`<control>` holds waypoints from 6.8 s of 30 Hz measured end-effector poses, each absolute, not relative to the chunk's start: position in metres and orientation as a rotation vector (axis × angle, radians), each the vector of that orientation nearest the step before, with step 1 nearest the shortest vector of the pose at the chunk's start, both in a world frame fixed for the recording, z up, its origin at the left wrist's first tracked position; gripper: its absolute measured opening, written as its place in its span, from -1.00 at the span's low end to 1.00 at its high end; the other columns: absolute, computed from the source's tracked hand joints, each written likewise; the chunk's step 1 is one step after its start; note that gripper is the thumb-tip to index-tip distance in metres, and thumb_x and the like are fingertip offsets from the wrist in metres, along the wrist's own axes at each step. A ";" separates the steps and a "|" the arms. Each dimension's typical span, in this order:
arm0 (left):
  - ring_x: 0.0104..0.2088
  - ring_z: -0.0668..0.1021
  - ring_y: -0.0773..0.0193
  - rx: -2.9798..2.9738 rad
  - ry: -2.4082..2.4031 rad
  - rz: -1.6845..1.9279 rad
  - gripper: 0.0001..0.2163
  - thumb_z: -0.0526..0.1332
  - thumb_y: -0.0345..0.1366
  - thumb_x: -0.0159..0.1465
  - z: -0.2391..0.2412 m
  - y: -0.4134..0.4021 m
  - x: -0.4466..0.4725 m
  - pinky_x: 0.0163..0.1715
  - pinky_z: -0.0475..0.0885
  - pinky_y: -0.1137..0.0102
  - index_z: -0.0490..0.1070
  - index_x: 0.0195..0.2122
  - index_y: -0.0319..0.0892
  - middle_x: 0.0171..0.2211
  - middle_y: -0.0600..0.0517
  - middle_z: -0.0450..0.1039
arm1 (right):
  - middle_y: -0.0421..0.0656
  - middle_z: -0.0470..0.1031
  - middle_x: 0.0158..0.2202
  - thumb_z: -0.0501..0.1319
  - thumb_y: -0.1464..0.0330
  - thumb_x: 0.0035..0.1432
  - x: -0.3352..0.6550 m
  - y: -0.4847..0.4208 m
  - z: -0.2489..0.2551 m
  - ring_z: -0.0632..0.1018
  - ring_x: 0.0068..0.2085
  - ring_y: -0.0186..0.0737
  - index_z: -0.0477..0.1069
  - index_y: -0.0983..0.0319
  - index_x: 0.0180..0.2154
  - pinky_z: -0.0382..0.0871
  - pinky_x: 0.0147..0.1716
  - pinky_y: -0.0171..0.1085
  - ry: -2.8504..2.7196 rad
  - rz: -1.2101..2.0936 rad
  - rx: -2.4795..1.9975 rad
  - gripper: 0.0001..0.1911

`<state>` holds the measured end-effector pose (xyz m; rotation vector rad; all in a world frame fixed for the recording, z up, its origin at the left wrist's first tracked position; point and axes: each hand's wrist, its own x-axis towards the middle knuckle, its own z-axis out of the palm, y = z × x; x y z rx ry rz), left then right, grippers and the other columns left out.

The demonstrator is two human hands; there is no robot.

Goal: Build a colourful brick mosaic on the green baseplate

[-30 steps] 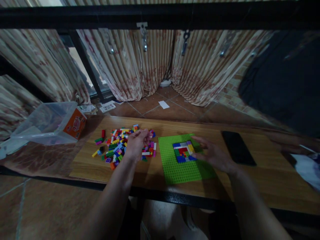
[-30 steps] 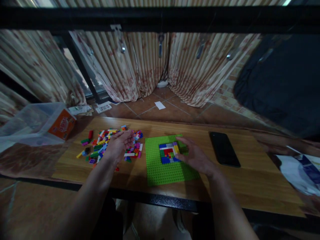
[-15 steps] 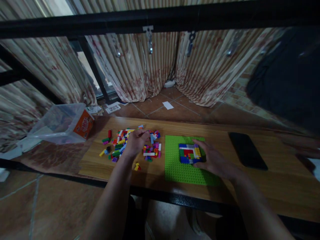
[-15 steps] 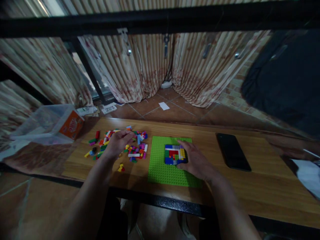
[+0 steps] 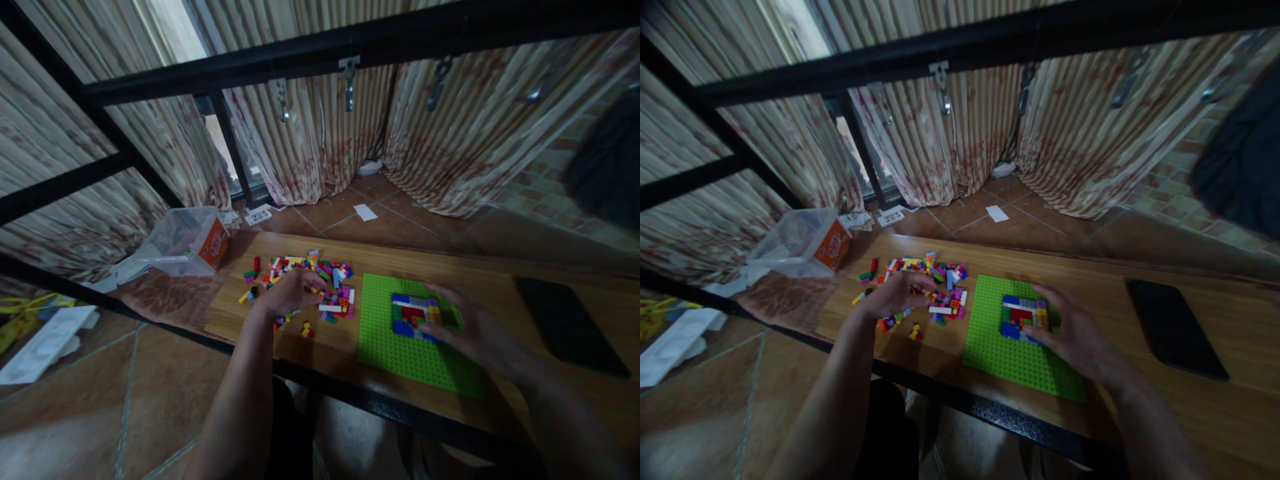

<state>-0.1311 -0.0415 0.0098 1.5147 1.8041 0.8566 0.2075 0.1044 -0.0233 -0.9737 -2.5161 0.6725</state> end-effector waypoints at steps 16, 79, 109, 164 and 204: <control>-0.09 0.50 0.11 1.665 2.523 0.740 -0.76 0.22 -0.34 0.13 0.003 -0.025 -0.108 -0.01 0.36 0.29 0.51 -0.17 -0.14 -0.17 -0.07 0.52 | -0.07 0.51 -0.01 0.09 0.04 0.17 0.183 0.101 -0.027 0.55 -0.05 0.05 0.45 0.12 -0.04 0.43 -0.06 -0.01 -2.396 0.597 -1.030 -0.56; -0.34 0.62 0.28 0.391 0.992 1.395 -0.93 0.23 -0.45 0.21 0.011 0.010 0.001 -0.18 0.50 0.35 0.49 -0.29 -0.27 -0.41 -0.05 0.57 | -0.15 0.55 -0.24 0.21 0.17 0.16 0.173 0.093 -0.001 0.55 -0.21 -0.16 0.53 0.15 -0.21 0.43 -0.18 -0.15 -1.895 0.992 -0.876 -0.75; -0.07 0.52 0.14 1.890 2.031 0.936 -0.84 0.18 -0.31 0.28 -0.015 0.041 0.033 0.07 0.28 0.19 0.49 -0.15 -0.11 -0.15 0.02 0.57 | -0.09 0.57 -0.27 0.18 0.24 0.15 0.190 0.109 -0.005 0.56 -0.24 -0.13 0.52 0.22 -0.27 0.42 -0.19 -0.16 -2.036 0.637 -1.131 -0.77; -0.07 0.56 0.21 1.639 2.052 0.943 -0.70 0.04 -0.46 0.28 -0.016 0.027 0.014 0.04 0.41 0.32 0.46 -0.04 -0.19 -0.06 -0.06 0.52 | -0.06 0.46 -0.12 0.16 0.35 0.19 0.159 0.102 -0.021 0.41 -0.06 -0.04 0.52 0.17 -0.22 0.27 -0.05 -0.07 -2.584 0.326 -1.033 -0.82; 0.02 0.45 0.17 1.930 2.086 0.761 -0.68 0.09 -0.41 0.25 -0.023 0.022 0.024 0.12 0.34 0.29 0.45 0.01 -0.19 -0.01 -0.11 0.42 | -0.04 0.45 -0.07 0.18 0.41 0.14 0.167 0.110 -0.021 0.48 -0.03 -0.10 0.53 0.21 -0.19 0.32 0.04 -0.08 -2.460 0.634 -0.977 -0.80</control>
